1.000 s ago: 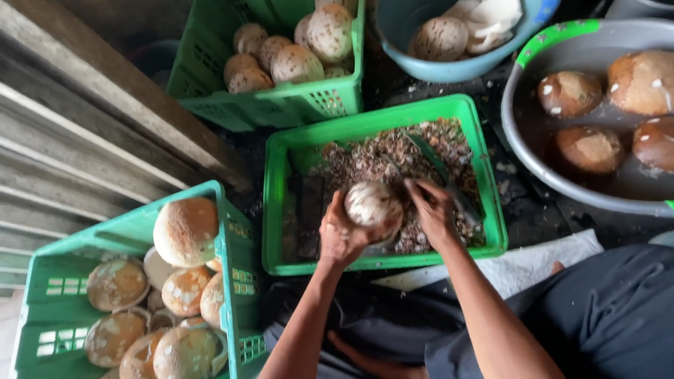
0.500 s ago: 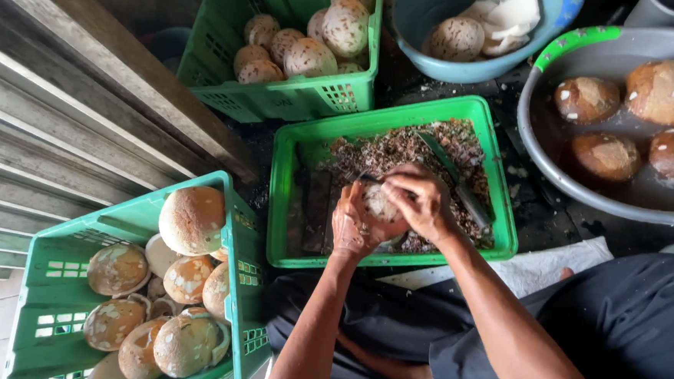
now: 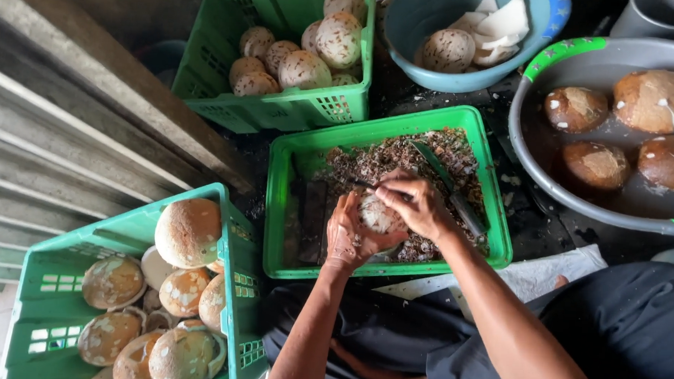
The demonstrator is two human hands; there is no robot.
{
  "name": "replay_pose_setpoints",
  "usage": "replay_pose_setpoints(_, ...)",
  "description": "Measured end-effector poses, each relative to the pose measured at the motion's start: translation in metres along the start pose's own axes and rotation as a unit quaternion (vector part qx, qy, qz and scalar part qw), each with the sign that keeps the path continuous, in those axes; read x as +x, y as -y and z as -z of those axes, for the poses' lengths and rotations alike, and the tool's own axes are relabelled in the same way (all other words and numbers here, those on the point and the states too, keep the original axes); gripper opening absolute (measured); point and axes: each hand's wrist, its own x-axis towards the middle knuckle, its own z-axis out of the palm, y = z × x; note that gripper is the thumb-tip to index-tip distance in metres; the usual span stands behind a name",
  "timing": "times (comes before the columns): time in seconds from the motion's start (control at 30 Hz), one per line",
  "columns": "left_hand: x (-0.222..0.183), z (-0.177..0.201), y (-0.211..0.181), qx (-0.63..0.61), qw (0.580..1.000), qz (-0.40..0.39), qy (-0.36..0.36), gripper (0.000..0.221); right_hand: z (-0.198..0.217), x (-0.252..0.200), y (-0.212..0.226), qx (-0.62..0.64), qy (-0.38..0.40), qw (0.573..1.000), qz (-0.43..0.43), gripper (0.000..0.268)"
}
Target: The person peels the outer husk of coconuts using a knife. They hold each coconut and scrape away the husk, placing the peeled coconuts into a green crate.
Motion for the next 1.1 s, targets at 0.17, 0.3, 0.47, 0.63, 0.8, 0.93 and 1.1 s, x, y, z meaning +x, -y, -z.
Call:
replay_pose_setpoints(0.17,0.003,0.006,-0.008,0.005,1.000,-0.002,0.013,0.102,0.013,0.007,-0.011,-0.012,-0.026,0.999,-0.018,0.020)
replay_pose_setpoints(0.3,0.001,0.000,0.003,0.013,1.000,0.005,-0.012,0.095,0.004,-0.009,0.004,-0.033,-0.072,0.995,0.053,0.018)
replay_pose_setpoints(0.47,0.002,-0.012,0.016,0.024,0.999,0.019,-0.010,0.101,-0.009,-0.018,-0.004,0.002,-0.114,0.992,0.053,0.015)
replay_pose_setpoints(0.63,0.019,-0.006,0.033,-0.036,0.997,0.061,0.029,0.101,0.005,-0.019,-0.043,-0.014,-0.152,0.988,0.005,0.018)
replay_pose_setpoints(0.8,0.007,0.005,0.021,-0.157,0.983,0.093,0.028,0.101,0.001,-0.049,-0.009,0.044,-0.225,0.970,-0.079,0.014)
replay_pose_setpoints(0.93,-0.003,0.001,0.012,-0.107,0.990,0.090,0.031,0.107,-0.004,-0.031,0.024,-0.077,-0.150,0.985,0.038,0.015)
replay_pose_setpoints(1.1,-0.001,0.002,0.010,-0.084,0.994,0.076,0.005,0.103,-0.004,0.002,-0.003,-0.030,-0.053,0.994,0.094,0.014)
